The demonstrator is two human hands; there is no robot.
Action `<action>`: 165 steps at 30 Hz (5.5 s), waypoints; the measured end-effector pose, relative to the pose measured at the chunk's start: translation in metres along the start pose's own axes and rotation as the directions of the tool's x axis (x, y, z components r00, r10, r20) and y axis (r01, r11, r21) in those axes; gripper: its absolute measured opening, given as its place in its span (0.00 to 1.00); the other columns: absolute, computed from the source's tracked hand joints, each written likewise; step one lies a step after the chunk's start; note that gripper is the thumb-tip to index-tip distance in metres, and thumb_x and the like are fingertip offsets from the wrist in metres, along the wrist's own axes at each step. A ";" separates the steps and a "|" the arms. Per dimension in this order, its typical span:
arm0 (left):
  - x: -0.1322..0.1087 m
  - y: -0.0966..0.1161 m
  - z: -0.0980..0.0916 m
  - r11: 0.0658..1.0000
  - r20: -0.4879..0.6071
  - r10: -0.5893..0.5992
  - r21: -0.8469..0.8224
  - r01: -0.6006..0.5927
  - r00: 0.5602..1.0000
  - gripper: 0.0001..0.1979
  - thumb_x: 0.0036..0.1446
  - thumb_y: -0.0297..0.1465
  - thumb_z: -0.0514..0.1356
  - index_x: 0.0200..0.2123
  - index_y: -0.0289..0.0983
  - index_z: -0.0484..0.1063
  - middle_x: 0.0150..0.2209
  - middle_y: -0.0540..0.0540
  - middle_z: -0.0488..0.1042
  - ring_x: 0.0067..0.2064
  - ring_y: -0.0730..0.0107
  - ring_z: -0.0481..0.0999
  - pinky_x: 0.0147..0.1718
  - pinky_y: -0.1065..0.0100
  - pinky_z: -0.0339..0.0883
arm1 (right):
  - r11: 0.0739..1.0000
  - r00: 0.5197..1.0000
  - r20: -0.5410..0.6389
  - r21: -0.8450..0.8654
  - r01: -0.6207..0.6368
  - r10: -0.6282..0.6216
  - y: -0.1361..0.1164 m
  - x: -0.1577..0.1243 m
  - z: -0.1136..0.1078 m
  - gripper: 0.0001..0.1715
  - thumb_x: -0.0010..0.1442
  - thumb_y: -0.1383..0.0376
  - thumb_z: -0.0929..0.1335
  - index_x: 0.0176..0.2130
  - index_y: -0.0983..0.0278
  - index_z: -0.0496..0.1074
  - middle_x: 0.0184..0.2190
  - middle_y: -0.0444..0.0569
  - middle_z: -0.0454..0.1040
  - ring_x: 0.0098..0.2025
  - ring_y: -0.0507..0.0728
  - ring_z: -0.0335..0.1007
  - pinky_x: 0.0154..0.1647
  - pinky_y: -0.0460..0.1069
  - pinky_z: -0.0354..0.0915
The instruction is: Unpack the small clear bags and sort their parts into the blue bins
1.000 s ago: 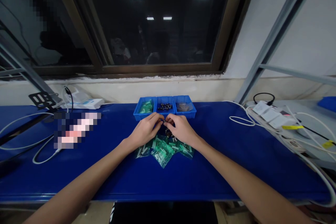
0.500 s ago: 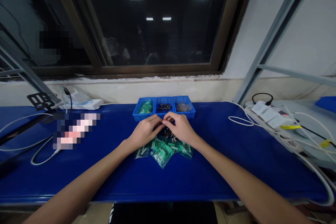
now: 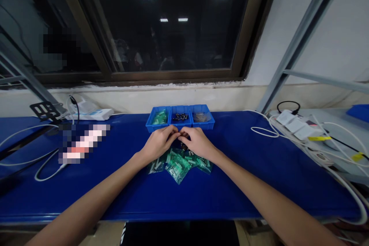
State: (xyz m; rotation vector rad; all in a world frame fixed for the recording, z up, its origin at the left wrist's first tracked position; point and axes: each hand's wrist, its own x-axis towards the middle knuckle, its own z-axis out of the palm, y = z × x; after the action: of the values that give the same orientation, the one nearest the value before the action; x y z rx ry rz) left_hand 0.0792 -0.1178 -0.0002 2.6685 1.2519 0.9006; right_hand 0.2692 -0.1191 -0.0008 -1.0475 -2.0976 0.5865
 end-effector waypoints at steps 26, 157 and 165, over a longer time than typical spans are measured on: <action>0.001 -0.001 0.002 0.995 0.031 0.090 0.033 -0.091 0.995 0.12 0.67 0.34 0.51 0.37 0.36 0.71 0.31 0.46 0.73 0.33 0.67 0.73 0.31 0.65 0.66 | 0.996 0.998 -0.068 0.094 0.010 -0.004 -0.006 0.001 -0.008 0.07 0.62 0.68 0.65 0.38 0.61 0.74 0.36 0.47 0.79 0.38 0.55 0.75 0.35 0.48 0.68; 0.003 -0.001 -0.015 0.962 -0.046 0.253 0.120 -0.246 0.966 0.07 0.64 0.31 0.54 0.41 0.36 0.70 0.38 0.43 0.71 0.41 0.64 0.73 0.38 0.63 0.71 | 0.955 0.994 0.071 0.280 -0.096 0.079 0.004 0.005 -0.012 0.08 0.58 0.69 0.66 0.32 0.61 0.76 0.31 0.47 0.79 0.34 0.55 0.74 0.37 0.51 0.66; 0.003 -0.001 -0.011 0.966 -0.126 0.258 0.065 -0.252 0.958 0.09 0.66 0.31 0.54 0.44 0.36 0.70 0.40 0.42 0.72 0.41 0.65 0.74 0.39 0.63 0.72 | 0.864 0.966 0.030 0.442 -0.242 0.256 -0.008 0.003 -0.010 0.04 0.56 0.64 0.70 0.31 0.62 0.76 0.28 0.48 0.75 0.27 0.53 0.67 0.24 0.48 0.59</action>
State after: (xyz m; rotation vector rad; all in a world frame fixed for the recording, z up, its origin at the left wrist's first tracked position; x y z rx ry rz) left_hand 0.0742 -0.1173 0.0103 2.8992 0.9745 1.1115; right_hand 0.2711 -0.1206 0.0122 -1.0510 -1.6925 1.1119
